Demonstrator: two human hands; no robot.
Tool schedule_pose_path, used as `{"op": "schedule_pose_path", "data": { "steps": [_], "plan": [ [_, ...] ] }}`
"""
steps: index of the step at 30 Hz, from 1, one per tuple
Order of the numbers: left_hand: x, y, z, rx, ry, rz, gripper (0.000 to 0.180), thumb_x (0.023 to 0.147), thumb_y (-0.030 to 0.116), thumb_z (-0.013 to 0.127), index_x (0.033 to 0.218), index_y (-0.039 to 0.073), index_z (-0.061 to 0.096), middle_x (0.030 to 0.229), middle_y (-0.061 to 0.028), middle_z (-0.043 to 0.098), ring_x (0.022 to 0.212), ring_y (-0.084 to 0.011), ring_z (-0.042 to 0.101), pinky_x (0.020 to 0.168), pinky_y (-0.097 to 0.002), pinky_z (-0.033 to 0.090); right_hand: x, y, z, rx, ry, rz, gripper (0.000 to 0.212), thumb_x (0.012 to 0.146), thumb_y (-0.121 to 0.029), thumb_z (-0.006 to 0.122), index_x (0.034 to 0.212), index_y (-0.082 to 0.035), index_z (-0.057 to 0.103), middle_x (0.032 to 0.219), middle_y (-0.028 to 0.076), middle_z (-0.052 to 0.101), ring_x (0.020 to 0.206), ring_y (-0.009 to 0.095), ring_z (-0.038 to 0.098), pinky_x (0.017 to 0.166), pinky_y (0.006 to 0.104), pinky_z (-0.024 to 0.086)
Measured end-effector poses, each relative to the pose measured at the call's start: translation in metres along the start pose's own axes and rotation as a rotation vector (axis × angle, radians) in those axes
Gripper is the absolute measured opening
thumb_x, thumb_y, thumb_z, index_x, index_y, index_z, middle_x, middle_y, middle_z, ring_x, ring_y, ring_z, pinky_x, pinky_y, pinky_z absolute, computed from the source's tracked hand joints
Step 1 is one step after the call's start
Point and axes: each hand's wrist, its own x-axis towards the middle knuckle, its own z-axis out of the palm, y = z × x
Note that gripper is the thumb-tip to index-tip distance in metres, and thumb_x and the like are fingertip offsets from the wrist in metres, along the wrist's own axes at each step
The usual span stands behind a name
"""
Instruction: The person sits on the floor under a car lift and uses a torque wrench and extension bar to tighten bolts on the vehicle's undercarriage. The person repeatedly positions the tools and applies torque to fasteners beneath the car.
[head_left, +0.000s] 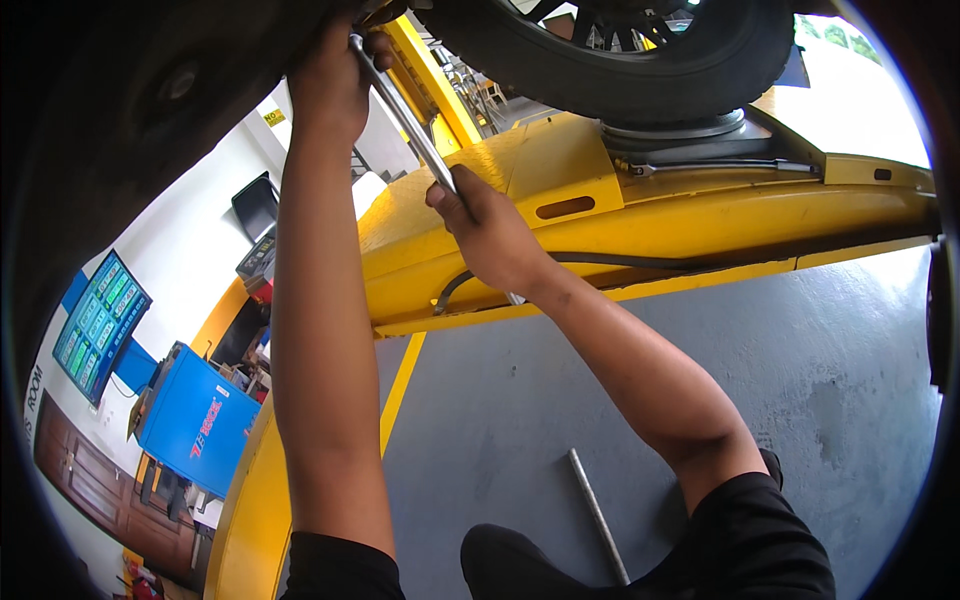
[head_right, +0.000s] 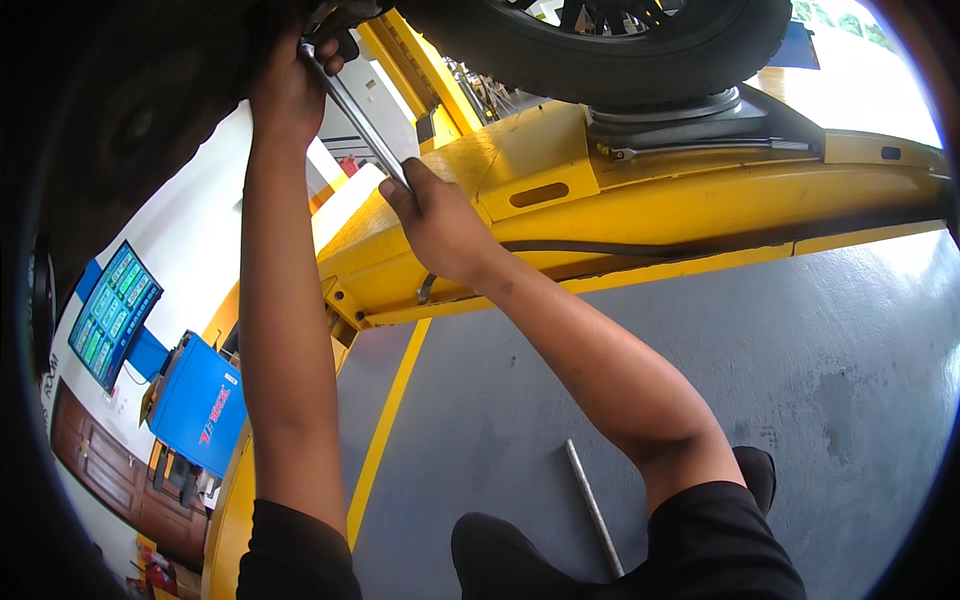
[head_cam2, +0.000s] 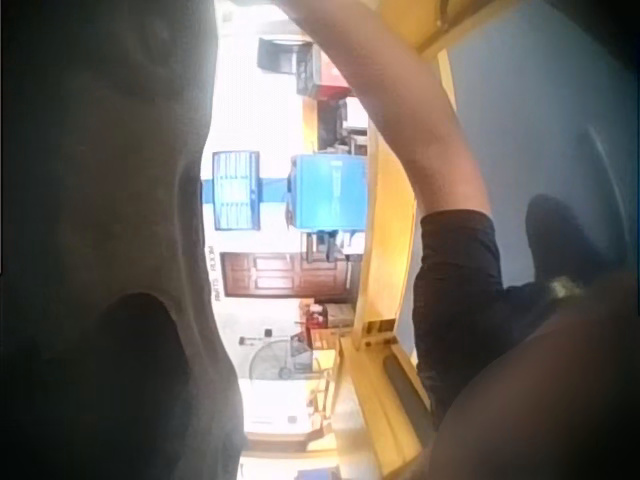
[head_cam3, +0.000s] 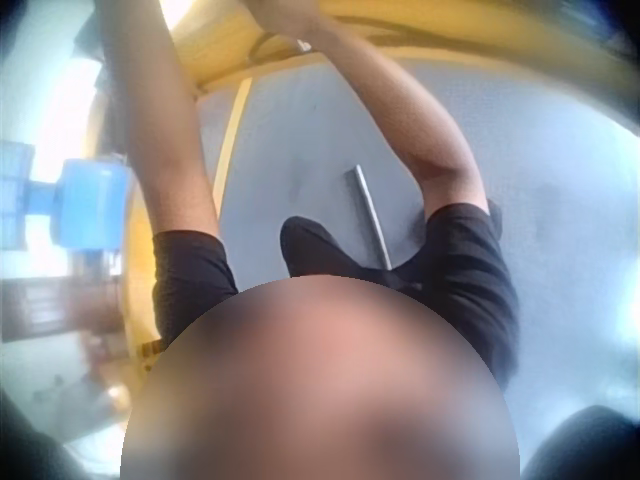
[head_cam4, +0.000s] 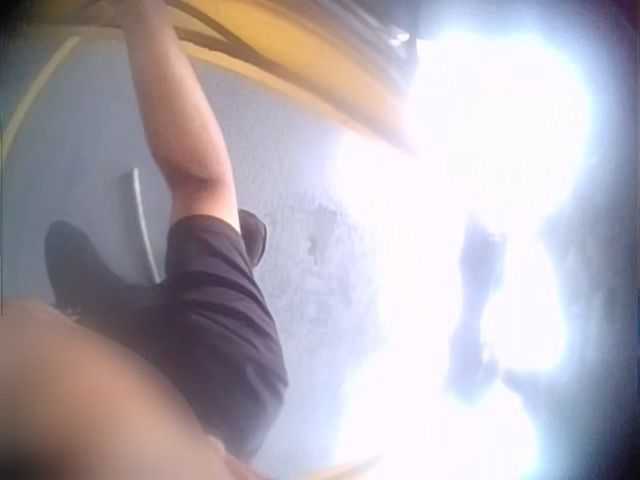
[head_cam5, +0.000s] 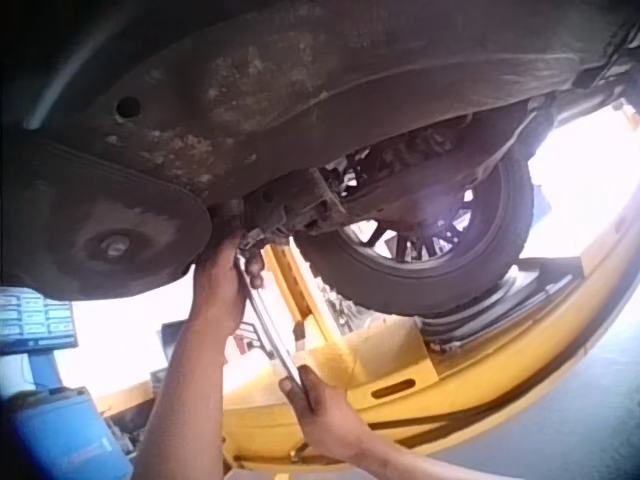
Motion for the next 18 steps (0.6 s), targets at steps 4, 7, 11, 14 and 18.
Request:
{"op": "schedule_pose_path", "data": {
  "steps": [4,7,11,14,18],
  "plan": [
    [0.000,-0.012,0.029,-0.040,0.156,0.018,0.020,0.101,0.030,0.064,0.102,0.013,0.054,0.084,0.0001,0.056,0.053,-0.0083,0.044,0.045,-0.0245,0.034,0.014,0.007,-0.017,-0.112,-0.049,0.007,0.052,0.110,-0.043,0.047,0.126,0.006,0.056,0.095,0.024,0.067,0.092,0.037,0.065,0.085,0.0432,0.049],
    [-0.005,-0.015,0.012,-0.016,0.245,0.043,0.025,0.103,0.027,0.062,0.116,0.006,0.057,0.096,-0.0089,0.059,0.070,-0.0138,0.053,0.062,-0.0295,0.043,0.025,0.015,-0.036,-0.205,-0.068,-0.021,0.054,0.110,-0.043,0.047,0.131,0.005,0.056,0.101,0.028,0.068,0.096,0.042,0.065,0.087,0.0459,0.048],
    [-0.014,-0.018,0.000,-0.092,0.165,0.059,0.021,0.102,0.019,0.062,0.114,0.003,0.060,0.091,-0.0107,0.056,0.065,-0.0129,0.041,0.059,-0.0282,0.036,0.019,-0.004,-0.046,-0.276,-0.134,0.020,0.047,0.109,-0.039,0.050,0.125,0.004,0.058,0.098,0.028,0.069,0.092,0.043,0.066,0.083,0.0472,0.049],
    [-0.005,-0.010,-0.007,-0.205,0.014,-0.031,0.021,0.101,0.017,0.061,0.113,0.000,0.059,0.093,-0.0136,0.058,0.066,-0.0141,0.046,0.060,-0.0288,0.039,-0.026,-0.050,-0.020,-0.099,-0.106,0.023,0.039,0.108,-0.034,0.053,0.117,0.004,0.059,0.089,0.024,0.066,0.084,0.037,0.068,0.077,0.0445,0.051],
    [-0.004,-0.005,-0.009,-0.407,-0.200,-0.291,0.029,0.104,0.019,0.052,0.113,-0.008,0.058,0.097,-0.0146,0.053,0.067,-0.0126,0.048,0.058,-0.0260,0.039,-0.046,-0.109,0.012,0.280,-0.145,0.047,0.033,0.109,-0.028,0.051,0.120,0.003,0.056,0.083,0.012,0.060,0.071,0.024,0.069,0.068,0.0354,0.056]
  ]
}}
